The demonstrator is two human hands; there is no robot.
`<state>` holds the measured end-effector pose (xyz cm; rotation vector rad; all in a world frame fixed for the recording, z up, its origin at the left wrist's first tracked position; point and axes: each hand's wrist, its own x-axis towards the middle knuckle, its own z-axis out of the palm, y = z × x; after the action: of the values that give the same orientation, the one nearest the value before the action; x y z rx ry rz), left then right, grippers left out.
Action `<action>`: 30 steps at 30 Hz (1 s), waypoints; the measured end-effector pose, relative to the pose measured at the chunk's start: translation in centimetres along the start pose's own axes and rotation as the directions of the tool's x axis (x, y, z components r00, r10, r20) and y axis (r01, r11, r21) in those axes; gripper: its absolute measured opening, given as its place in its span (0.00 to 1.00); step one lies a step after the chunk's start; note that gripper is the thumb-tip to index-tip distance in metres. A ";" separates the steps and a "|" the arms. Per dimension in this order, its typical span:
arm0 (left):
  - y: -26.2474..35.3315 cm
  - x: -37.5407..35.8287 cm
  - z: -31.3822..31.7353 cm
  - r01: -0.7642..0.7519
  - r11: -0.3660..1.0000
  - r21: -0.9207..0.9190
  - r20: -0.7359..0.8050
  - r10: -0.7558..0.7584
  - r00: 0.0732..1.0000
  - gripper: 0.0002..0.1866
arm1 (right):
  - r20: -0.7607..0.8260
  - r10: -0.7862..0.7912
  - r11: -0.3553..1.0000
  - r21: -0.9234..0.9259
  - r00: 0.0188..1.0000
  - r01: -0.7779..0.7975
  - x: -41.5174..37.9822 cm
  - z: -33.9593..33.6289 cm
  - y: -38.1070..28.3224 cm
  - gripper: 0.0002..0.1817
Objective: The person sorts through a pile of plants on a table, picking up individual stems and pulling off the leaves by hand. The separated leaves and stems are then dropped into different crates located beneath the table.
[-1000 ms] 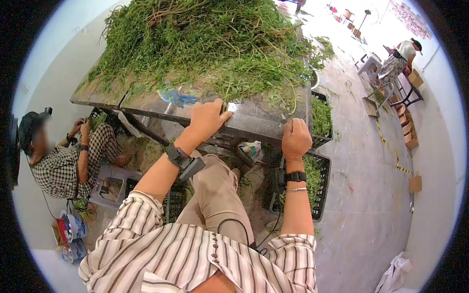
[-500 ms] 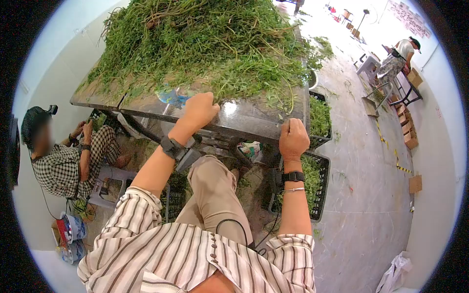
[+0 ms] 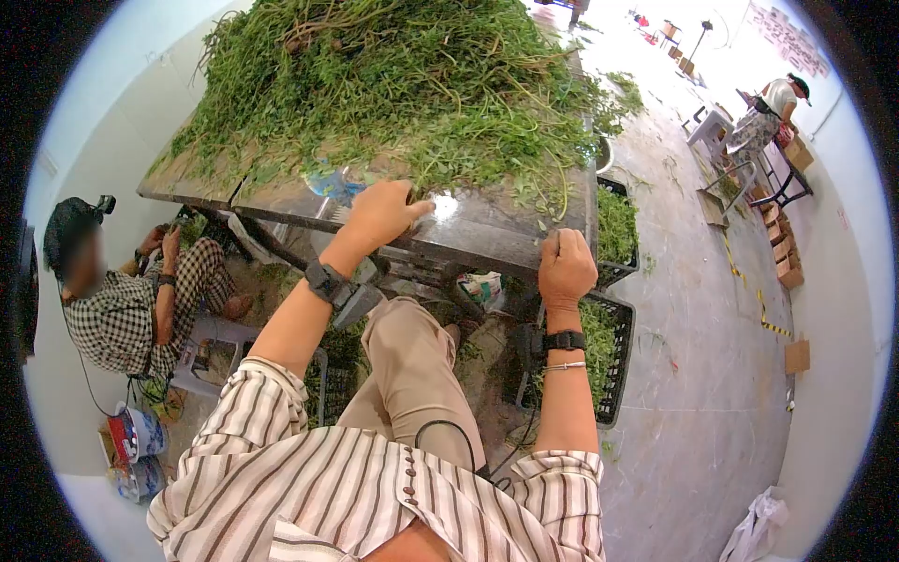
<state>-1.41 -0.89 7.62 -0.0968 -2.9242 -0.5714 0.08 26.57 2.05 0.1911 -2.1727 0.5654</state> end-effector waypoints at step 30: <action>-1.8 1.7 0.8 -0.058 0.992 -0.115 -0.198 0.034 0.980 0.13 | -0.004 -0.015 1.000 -0.004 1.000 0.015 0.0 -0.1 -0.1 0.07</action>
<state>-3.37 -2.17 6.48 -0.1155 -2.6897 -0.7075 0.19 26.57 2.14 0.2036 -2.1672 0.5525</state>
